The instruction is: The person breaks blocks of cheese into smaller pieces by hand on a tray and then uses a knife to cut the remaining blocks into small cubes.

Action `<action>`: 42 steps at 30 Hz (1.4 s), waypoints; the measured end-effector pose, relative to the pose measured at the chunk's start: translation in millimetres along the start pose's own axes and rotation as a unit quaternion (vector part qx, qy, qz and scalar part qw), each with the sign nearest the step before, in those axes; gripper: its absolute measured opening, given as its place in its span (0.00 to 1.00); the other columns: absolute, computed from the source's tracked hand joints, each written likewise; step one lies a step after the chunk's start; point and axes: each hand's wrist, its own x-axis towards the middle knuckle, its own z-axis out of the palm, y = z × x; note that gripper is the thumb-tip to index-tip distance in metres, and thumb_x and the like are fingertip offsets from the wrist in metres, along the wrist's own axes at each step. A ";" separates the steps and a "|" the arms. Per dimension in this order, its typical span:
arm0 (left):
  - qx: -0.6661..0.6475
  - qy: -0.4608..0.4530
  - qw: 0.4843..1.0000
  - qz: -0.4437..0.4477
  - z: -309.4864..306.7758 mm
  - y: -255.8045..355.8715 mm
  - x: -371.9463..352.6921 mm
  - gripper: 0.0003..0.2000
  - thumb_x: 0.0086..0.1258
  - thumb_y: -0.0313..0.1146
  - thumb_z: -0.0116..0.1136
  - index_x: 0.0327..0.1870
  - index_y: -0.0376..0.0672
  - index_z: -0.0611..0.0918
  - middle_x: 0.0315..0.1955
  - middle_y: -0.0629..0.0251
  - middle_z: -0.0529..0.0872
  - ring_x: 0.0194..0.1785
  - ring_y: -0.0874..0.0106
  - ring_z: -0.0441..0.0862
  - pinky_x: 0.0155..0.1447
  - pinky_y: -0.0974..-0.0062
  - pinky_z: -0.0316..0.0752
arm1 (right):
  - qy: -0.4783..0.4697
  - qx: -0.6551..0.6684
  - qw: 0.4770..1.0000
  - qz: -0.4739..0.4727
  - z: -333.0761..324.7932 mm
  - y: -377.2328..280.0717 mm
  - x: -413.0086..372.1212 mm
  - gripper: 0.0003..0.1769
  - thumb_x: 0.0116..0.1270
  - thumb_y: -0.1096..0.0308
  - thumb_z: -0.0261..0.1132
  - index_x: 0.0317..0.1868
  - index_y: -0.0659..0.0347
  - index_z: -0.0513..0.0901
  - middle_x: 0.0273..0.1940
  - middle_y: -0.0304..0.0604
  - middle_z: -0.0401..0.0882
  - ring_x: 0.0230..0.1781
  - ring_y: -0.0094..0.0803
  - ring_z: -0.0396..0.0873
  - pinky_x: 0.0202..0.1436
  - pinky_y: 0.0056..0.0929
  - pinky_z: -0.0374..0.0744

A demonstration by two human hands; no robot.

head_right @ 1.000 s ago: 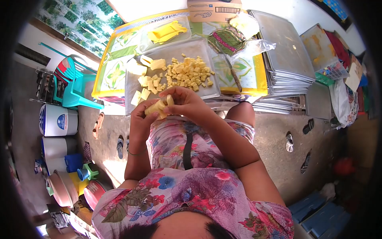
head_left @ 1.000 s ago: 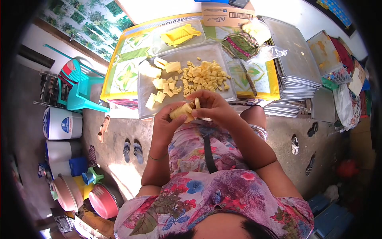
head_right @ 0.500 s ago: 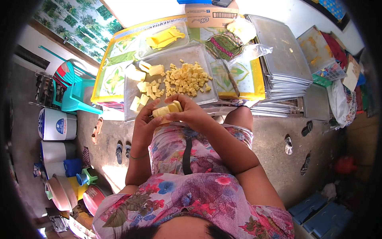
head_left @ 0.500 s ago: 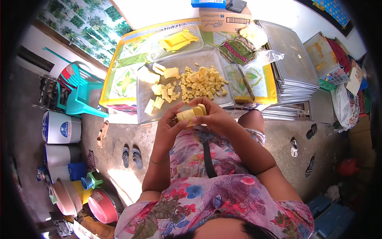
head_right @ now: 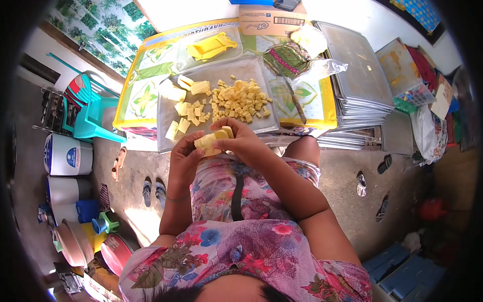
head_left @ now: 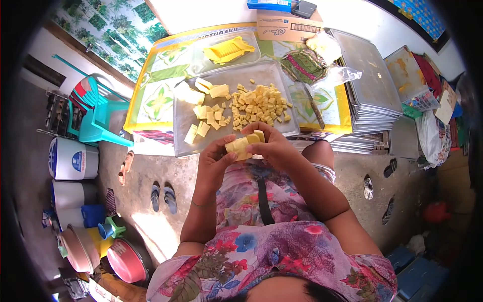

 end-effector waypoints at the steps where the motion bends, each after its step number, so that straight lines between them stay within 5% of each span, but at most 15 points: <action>1: -0.003 -0.004 1.000 0.003 -1.4 -1.4 0.0 0.20 0.64 0.23 0.60 0.57 0.31 0.74 0.47 0.58 0.82 0.48 0.71 0.81 0.54 0.74 0.77 | -0.004 0.006 1.000 0.000 -0.1 0.4 0.0 0.23 0.57 0.78 0.70 0.53 0.62 0.73 0.43 0.38 0.77 0.43 0.23 0.78 0.47 0.23 0.78; 14: 0.086 0.035 0.995 0.032 7.3 -22.7 3.4 0.20 0.65 0.19 0.60 0.59 0.33 0.74 0.46 0.57 0.82 0.49 0.71 0.81 0.52 0.75 0.80 | 0.024 0.016 0.999 -0.032 -18.8 24.1 0.8 0.15 0.69 0.64 0.64 0.53 0.61 0.75 0.41 0.37 0.77 0.40 0.21 0.77 0.46 0.21 0.76; 21: -0.002 0.033 0.999 0.021 15.1 -29.8 9.5 0.19 0.67 0.24 0.60 0.58 0.33 0.73 0.48 0.54 0.81 0.49 0.67 0.82 0.53 0.70 0.81 | 0.081 0.066 0.994 -0.017 -22.3 15.9 -4.2 0.16 0.69 0.63 0.64 0.53 0.60 0.75 0.40 0.38 0.79 0.36 0.22 0.78 0.41 0.22 0.78; 30: -0.021 0.029 0.999 -0.001 11.5 -34.0 10.5 0.20 0.68 0.26 0.59 0.59 0.32 0.72 0.47 0.52 0.82 0.50 0.62 0.83 0.56 0.63 0.81 | 0.063 -0.070 0.995 -0.045 -19.0 12.7 -8.1 0.27 0.55 0.69 0.76 0.54 0.60 0.75 0.40 0.36 0.79 0.38 0.20 0.77 0.39 0.18 0.76; 42: -0.075 0.020 0.997 -0.018 -9.2 -31.9 8.3 0.19 0.68 0.25 0.59 0.58 0.32 0.73 0.46 0.52 0.82 0.47 0.66 0.83 0.52 0.70 0.82 | 0.074 -0.088 0.992 -0.048 -4.1 11.1 -1.3 0.23 0.58 0.73 0.73 0.53 0.64 0.75 0.44 0.40 0.78 0.42 0.23 0.79 0.45 0.22 0.80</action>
